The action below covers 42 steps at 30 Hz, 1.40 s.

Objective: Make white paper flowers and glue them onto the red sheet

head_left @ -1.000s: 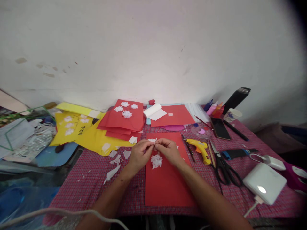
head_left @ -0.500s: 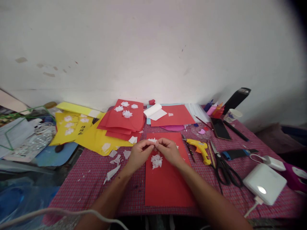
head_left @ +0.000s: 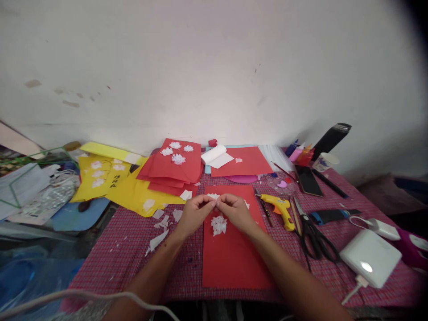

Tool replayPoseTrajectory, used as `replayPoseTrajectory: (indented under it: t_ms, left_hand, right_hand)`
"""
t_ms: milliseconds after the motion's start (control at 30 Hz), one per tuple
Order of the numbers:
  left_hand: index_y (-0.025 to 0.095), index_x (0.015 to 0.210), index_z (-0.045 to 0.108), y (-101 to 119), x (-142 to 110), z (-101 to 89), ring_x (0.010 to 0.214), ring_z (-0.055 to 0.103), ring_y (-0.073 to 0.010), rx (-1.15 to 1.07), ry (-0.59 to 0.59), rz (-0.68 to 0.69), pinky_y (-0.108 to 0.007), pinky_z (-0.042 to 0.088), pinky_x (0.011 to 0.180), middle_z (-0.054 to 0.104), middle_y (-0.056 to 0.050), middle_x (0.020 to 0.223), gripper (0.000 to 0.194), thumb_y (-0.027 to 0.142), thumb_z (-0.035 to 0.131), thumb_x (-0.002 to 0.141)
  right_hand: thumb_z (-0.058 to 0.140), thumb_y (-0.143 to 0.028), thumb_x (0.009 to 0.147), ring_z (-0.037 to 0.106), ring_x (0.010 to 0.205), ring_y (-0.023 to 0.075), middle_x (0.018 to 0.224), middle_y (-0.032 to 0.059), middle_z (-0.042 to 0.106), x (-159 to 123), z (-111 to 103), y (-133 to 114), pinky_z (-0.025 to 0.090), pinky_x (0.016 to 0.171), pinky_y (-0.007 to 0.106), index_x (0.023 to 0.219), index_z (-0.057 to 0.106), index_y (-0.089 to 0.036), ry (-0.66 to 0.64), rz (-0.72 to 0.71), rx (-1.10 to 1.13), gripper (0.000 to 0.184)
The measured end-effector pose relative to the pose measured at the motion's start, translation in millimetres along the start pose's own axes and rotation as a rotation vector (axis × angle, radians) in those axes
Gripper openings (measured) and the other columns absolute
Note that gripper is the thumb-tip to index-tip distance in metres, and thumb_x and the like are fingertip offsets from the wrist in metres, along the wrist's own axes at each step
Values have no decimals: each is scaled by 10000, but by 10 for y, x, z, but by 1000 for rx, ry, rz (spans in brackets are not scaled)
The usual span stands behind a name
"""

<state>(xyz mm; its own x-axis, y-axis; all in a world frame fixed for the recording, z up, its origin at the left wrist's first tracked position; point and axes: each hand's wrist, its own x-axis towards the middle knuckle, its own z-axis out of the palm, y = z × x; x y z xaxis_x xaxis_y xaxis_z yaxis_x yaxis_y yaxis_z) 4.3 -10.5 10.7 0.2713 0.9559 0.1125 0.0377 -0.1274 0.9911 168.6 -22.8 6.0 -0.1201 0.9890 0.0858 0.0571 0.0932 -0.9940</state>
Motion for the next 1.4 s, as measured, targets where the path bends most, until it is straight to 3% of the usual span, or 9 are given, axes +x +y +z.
replayPoseTrajectory:
  t_ms: [267,1400]
  left_hand:
    - [145,801,657,13,5,0,706,541,-118,2,-9,-12,-219,431,665,633,-9,760,188,320,598,839]
    - [139,775,653,-63,17,0,674,511,-112,-154,-6,-83,-232,405,649,602,-12,726,202,337,636,813]
  right_hand:
    - [569,-324,850,392,550,98,594,-37,456,-5,15,24,333,513,216,671,554,-164,10,-68,-84,240]
    - [558,-266,822,419,575,101,627,-32,481,-23,37,-36,359,533,218,676,516,-172,-9,-76,-61,178]
